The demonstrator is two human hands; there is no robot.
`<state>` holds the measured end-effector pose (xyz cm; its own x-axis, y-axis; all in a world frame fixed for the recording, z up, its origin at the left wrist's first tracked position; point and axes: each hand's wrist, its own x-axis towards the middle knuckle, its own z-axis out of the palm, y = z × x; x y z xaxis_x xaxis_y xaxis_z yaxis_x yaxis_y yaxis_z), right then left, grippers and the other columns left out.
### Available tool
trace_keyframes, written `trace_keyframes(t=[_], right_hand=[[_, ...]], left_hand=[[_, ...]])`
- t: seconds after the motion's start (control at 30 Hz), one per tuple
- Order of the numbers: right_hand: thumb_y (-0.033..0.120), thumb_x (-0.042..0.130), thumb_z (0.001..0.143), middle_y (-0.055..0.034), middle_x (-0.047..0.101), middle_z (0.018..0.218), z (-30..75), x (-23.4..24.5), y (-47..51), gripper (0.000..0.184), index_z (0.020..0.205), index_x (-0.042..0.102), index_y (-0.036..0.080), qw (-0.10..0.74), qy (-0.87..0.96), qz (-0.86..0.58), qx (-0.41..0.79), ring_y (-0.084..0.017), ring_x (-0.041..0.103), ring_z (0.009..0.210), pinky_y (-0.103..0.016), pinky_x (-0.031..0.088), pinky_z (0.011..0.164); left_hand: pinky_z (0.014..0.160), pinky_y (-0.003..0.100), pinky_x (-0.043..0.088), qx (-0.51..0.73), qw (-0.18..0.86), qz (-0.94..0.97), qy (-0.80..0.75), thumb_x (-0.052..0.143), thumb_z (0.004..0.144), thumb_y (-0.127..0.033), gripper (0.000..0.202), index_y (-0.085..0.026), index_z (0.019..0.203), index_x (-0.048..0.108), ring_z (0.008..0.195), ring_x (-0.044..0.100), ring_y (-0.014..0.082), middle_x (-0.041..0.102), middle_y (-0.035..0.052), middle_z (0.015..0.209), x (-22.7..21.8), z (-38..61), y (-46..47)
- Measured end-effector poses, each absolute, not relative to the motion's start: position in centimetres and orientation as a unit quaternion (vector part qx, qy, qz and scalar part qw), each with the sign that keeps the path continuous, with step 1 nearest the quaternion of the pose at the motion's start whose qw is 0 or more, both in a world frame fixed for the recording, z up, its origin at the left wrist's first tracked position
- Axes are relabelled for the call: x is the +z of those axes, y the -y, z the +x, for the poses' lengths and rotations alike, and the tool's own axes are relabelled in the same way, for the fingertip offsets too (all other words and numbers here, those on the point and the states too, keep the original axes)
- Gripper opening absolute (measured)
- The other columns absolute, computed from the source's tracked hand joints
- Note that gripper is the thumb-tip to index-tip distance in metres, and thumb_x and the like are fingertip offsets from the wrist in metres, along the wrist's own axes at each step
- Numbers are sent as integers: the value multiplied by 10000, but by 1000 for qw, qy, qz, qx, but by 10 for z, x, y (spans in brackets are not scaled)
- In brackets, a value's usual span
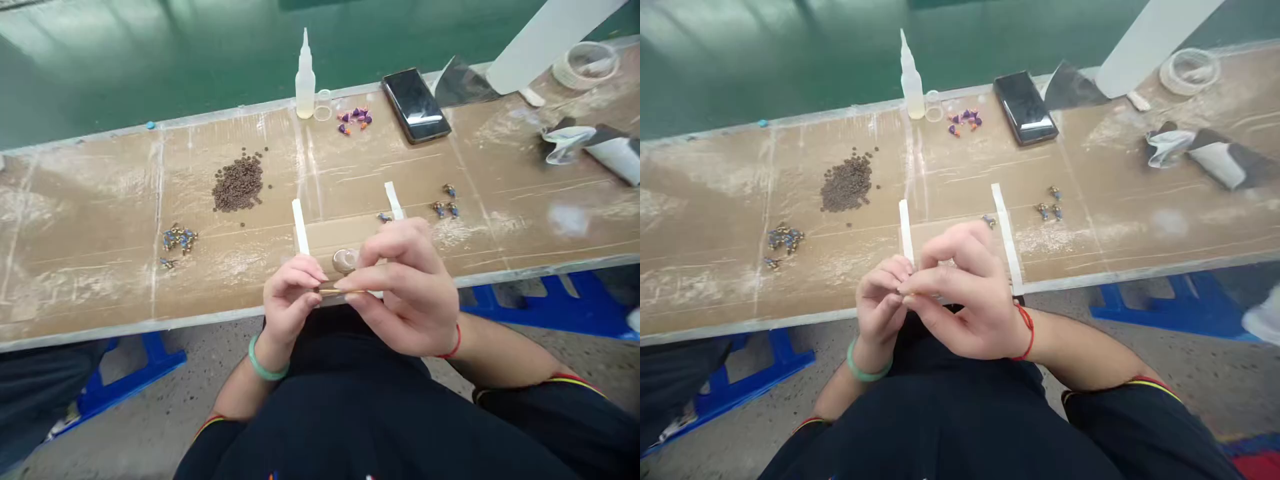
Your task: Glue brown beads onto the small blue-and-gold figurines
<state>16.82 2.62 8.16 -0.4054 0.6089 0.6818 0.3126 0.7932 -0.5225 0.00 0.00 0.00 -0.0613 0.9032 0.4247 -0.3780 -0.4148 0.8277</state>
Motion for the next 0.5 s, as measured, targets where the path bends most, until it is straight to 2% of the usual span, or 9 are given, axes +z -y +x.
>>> trace_keyframes(t=[0.17,0.5], right_hand=[[185,576,964,-39,539,858,168,82,-26,80,963,651,212,460,830,-278,149,-181,501,818,-378,448,780],[178,574,958,-29,558,863,166,80,-26,86,970,645,225,467,827,-279,141,-178,500,821,-376,448,786]], left_hand=[[800,343,507,673,470,499,-278,754,882,-351,138,-225,839,716,812,628,166,690,19,820,-1,-1,1],[823,340,501,671,473,498,-279,763,879,-353,142,-221,844,726,831,628,164,688,21,824,0,-2,1]])
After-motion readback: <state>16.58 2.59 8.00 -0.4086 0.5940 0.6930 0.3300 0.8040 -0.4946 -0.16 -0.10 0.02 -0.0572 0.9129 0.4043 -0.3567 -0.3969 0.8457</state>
